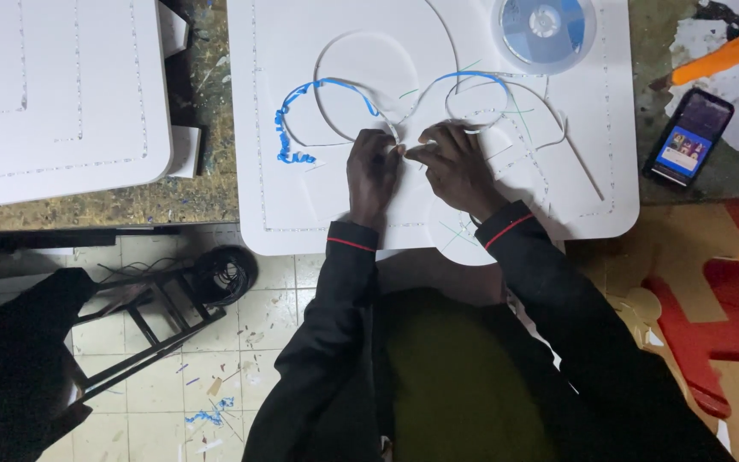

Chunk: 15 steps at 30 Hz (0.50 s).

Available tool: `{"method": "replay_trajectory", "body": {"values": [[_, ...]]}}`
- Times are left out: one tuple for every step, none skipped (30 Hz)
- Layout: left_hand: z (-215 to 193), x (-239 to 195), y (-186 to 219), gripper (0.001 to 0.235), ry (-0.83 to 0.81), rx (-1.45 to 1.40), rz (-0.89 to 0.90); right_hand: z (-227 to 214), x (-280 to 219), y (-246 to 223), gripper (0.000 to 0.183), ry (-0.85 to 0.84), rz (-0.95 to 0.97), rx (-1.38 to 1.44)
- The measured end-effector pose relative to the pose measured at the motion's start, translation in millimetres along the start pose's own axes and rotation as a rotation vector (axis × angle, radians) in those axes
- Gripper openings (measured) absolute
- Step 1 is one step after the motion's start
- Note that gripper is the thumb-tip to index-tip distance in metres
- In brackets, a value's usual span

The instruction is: Installing flexible LED light strips into pre-cut channels on a foam board sign component

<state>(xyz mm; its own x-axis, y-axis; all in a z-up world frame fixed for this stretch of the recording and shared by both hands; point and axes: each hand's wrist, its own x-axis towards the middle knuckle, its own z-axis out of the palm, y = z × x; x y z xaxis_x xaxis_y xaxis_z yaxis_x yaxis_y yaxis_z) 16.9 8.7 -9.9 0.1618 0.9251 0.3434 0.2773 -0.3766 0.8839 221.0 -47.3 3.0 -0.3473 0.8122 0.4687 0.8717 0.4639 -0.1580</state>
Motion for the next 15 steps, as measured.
{"method": "replay_trajectory", "body": {"values": [[0.4,0.1,-2.5,0.010,-0.002,-0.001,0.002,-1.0,0.2,-1.3,0.032,0.001,0.002,-0.002],[0.8,0.0,-4.7,0.011,-0.003,-0.002,0.010,-2.5,0.2,-2.7,0.032,-0.008,0.015,0.003],[1.2,1.6,-6.5,0.011,-0.003,-0.003,0.022,-4.3,1.6,-3.4,0.032,-0.014,0.028,0.006],[1.2,1.0,-7.6,0.011,-0.005,-0.004,0.027,-0.7,-0.9,-0.9,0.032,-0.010,0.029,0.003],[0.6,0.6,-8.9,0.011,-0.011,-0.035,0.012,3.5,-2.2,1.7,0.036,-0.009,0.029,0.027],[-0.2,0.2,-10.3,0.011,-0.017,-0.066,-0.002,7.6,-3.5,4.2,0.039,-0.008,0.030,0.052],[-0.5,0.2,-10.6,0.011,-0.015,-0.065,0.000,3.9,-2.8,2.8,0.039,-0.006,0.028,0.051],[-0.8,0.1,-10.9,0.012,-0.016,-0.047,0.029,0.3,-2.2,1.4,0.040,-0.024,0.043,0.095],[-0.5,1.5,-11.3,0.013,-0.017,-0.031,0.060,-3.6,-0.8,1.0,0.041,-0.040,0.057,0.136],[-1.8,2.5,-9.9,0.013,-0.015,-0.030,0.065,-2.6,-1.2,2.3,0.041,-0.037,0.055,0.134],[-2.7,2.4,-8.2,0.012,-0.040,-0.033,0.049,-1.9,-2.7,3.0,0.040,-0.051,0.069,0.162],[-3.5,2.4,-6.7,0.012,-0.066,-0.036,0.033,-1.2,-4.3,4.0,0.040,-0.065,0.082,0.190],[-2.8,2.6,-7.7,0.012,-0.066,-0.035,0.035,1.8,-5.9,6.2,0.040,-0.063,0.083,0.190],[-2.2,2.9,-8.8,0.013,-0.077,-0.044,-0.015,4.9,-7.4,8.3,0.040,-0.078,0.091,0.187],[-1.5,3.2,-9.9,0.014,-0.089,-0.053,-0.065,7.9,-8.8,10.4,0.041,-0.093,0.101,0.185]]}}
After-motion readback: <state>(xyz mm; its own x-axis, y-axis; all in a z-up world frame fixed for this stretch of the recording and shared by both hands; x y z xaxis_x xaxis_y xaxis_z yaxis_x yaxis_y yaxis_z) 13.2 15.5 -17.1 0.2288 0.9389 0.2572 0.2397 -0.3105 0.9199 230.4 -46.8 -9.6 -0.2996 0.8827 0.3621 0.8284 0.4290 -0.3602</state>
